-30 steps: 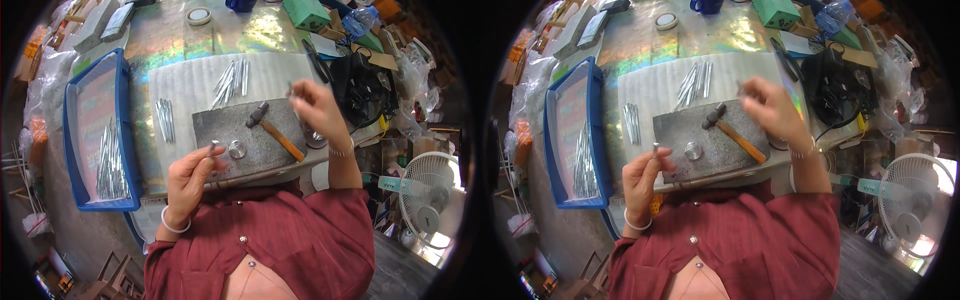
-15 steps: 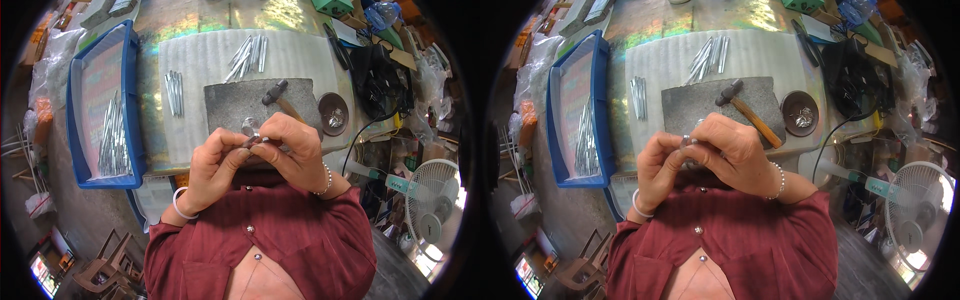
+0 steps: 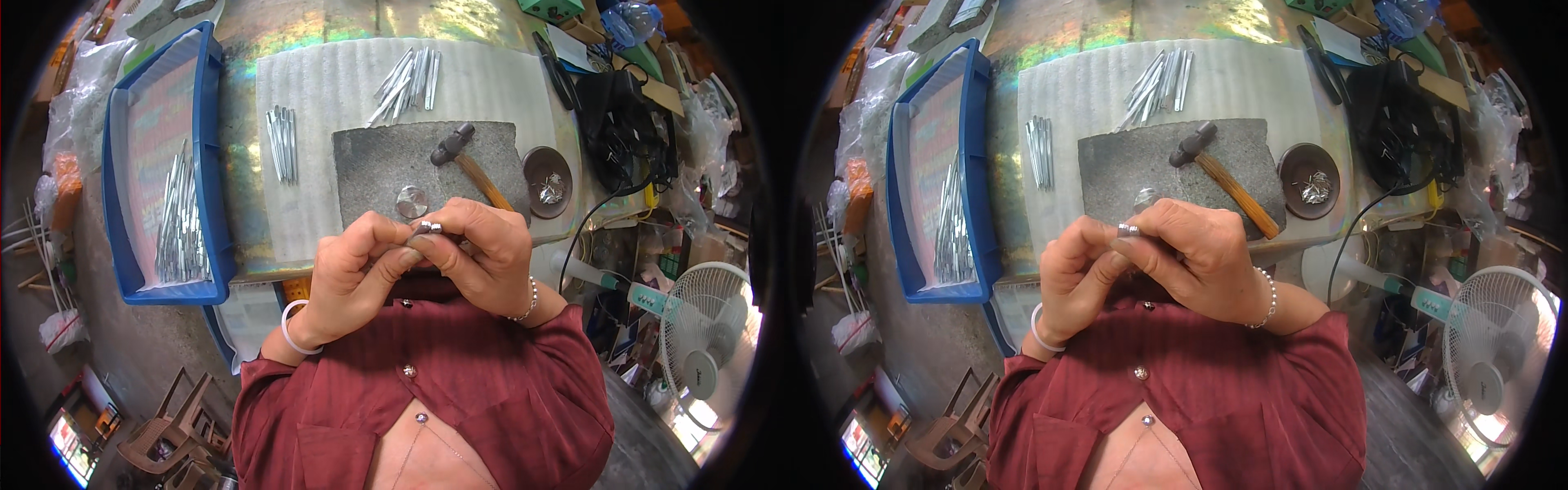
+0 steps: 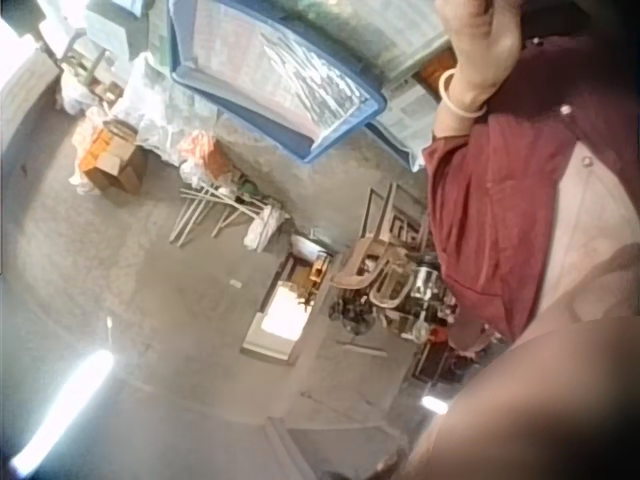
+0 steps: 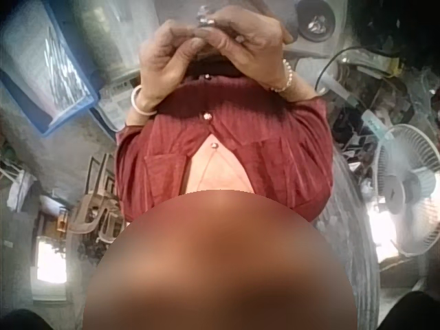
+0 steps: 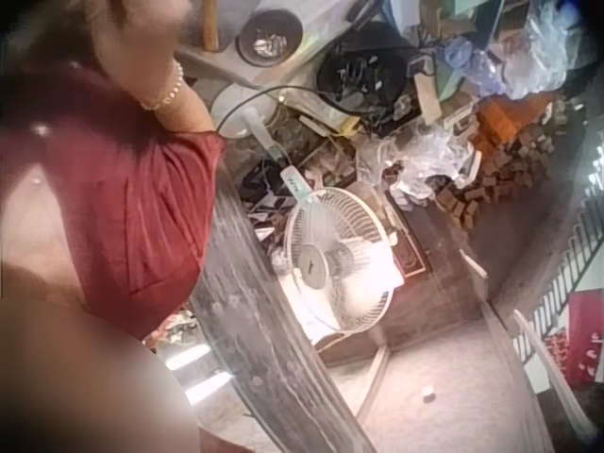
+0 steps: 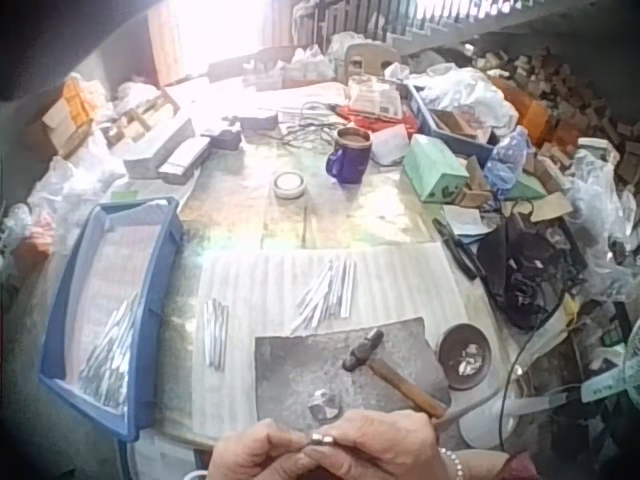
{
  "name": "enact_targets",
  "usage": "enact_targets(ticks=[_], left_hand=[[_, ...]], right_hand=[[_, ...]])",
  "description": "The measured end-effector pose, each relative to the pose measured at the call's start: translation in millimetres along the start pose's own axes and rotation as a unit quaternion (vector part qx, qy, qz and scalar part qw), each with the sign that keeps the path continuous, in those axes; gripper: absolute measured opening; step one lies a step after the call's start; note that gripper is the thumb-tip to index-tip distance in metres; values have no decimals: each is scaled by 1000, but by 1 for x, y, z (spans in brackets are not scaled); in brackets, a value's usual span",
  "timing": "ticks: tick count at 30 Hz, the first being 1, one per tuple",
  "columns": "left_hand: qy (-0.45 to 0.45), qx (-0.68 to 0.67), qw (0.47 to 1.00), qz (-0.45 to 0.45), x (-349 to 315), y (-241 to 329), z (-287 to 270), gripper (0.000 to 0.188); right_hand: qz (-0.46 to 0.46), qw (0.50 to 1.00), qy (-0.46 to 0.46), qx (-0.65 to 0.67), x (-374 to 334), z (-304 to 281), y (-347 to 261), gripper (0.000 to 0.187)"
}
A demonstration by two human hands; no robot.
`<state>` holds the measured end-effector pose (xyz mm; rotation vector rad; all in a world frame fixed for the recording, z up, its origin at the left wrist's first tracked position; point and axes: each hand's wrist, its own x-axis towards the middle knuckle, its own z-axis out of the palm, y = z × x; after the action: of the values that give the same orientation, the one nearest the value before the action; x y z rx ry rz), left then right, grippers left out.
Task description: The person is stamping markings onto metal strips using a hammer and a steel punch.
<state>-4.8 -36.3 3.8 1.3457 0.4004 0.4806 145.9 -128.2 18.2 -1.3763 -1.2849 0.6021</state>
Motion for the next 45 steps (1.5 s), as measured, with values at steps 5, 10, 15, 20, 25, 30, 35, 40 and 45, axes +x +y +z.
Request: enact_targets(ticks=[5,10,15,20,25,30,35,40,45], left_hand=[[-19,62,998,-3,-1,-5,-4,6],[4,-28,994,-102,9,-5,-4,13],[-86,-48,974,-203,19,1,-8,28],[-111,-83,954,-265,27,11,-12,27],[-116,-68,951,-278,30,13,-13,28],[-127,-50,943,-304,35,12,-15,29],[-159,-17,938,-308,41,10,-17,31],[-181,2,932,-314,49,11,-16,30],[-204,0,927,-314,56,11,-14,30]], right_hand=[[29,999,-34,-20,1,-3,0,7],[281,927,-1,249,10,0,7,12],[332,879,-4,341,13,-2,23,14],[364,847,4,388,16,2,28,15],[367,844,13,392,13,5,33,15],[364,838,22,406,8,6,38,15],[340,847,60,405,2,9,35,14],[322,854,88,399,-2,9,35,13],[310,859,107,392,-4,8,38,12]])
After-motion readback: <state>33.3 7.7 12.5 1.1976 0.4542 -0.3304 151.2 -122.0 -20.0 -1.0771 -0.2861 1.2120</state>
